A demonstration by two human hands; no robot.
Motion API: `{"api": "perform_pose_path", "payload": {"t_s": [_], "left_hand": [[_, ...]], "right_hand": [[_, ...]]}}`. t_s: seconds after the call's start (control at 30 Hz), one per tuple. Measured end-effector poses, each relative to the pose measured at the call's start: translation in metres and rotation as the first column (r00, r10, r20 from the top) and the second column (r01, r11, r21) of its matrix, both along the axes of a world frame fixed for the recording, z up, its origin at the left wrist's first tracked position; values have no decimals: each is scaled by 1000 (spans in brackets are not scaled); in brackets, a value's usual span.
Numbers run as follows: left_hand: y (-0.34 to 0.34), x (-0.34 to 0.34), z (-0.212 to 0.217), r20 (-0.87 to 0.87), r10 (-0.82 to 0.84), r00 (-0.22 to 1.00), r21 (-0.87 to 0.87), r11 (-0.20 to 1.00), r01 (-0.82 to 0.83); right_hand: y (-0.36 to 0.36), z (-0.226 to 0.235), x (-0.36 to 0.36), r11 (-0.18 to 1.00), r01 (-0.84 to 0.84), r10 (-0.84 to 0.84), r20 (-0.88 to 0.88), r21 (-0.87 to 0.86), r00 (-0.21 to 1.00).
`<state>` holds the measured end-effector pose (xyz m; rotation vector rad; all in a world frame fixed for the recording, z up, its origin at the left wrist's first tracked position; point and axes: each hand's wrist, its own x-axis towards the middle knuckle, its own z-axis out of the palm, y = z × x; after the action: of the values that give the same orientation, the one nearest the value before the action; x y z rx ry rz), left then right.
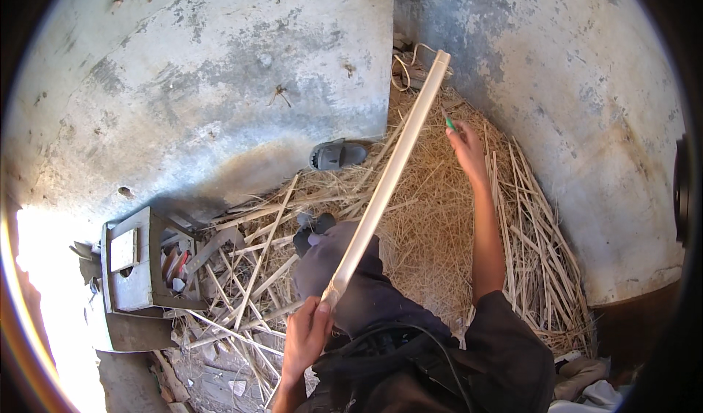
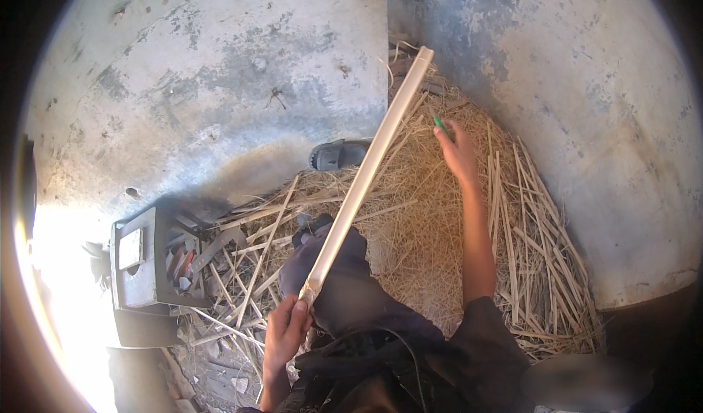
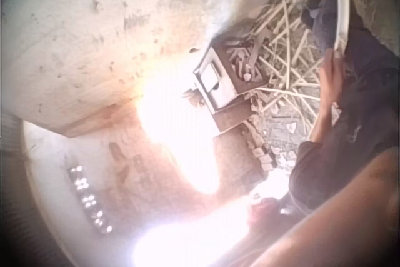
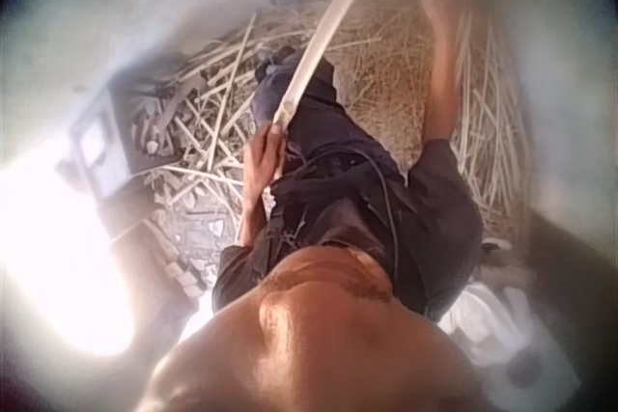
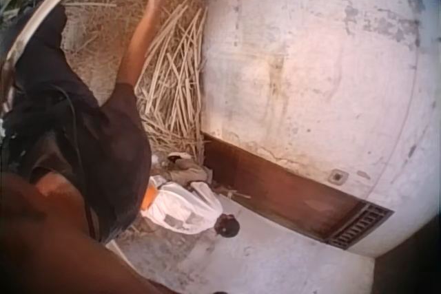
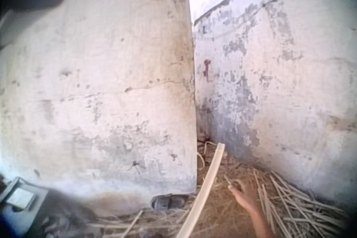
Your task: The person sits on a floor covered with straw and wood shavings, using a green utility knife to shave thin strips from a long, thin piece of wood. They hold the wood with their left hand and repeatedly scrape the knife along its length to remove the outer layer.
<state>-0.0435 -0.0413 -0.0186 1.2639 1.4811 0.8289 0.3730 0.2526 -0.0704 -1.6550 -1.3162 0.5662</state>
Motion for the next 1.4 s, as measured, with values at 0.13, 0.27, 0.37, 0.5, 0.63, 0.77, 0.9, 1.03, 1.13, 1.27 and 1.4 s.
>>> {"api": "perform_pose_path", "payload": {"t_s": [0.13, 0.27, 0.37, 0.5, 0.63, 0.77, 0.9, 1.03, 1.13, 1.27, 1.4], "left_hand": [[16, 2, -3, 55, -28, 998, 89, 996, 23], [28, 7, 8, 112, -13, 994, 105, 994, 1], [42, 14, 17, 112, -23, 993, 165, 986, 4], [59, 23, 13, 90, -43, 995, 291, 956, 15], [66, 29, 17, 29, -32, 999, 315, 949, 21], [66, 31, 16, 72, -66, 995, 324, 945, 39], [63, 29, 20, 198, -114, 974, 259, 964, 60], [64, 28, 23, 276, -128, 953, 226, 972, 65], [65, 29, 19, 241, -99, 966, 296, 955, 24], [64, 25, 20, 180, -119, 976, 258, 963, 70], [63, 23, 19, 320, -155, 935, 172, 980, 103]], "right_hand": [[-28, -24, -16, 996, -41, 39, -15, -83, 999], [-61, -33, -49, 997, -70, 74, -108, 39, 991], [-84, -30, -76, 969, -153, 206, -285, 196, 936], [-110, -9, -112, 890, -225, 341, -249, 397, 907], [-132, 11, -135, 796, -338, 369, 41, 502, 929], [-146, 27, -151, 668, -518, 504, 187, 535, 843], [-151, 32, -158, 659, -552, 513, 232, 511, 827], [-151, 37, -163, 632, -557, 493, 275, 539, 825], [-152, 41, -167, 643, -540, 448, 305, 543, 840], [-152, 46, -168, 620, -519, 368, 366, 588, 855], [-152, 49, -164, 604, -519, 304, 427, 605, 852]]}}
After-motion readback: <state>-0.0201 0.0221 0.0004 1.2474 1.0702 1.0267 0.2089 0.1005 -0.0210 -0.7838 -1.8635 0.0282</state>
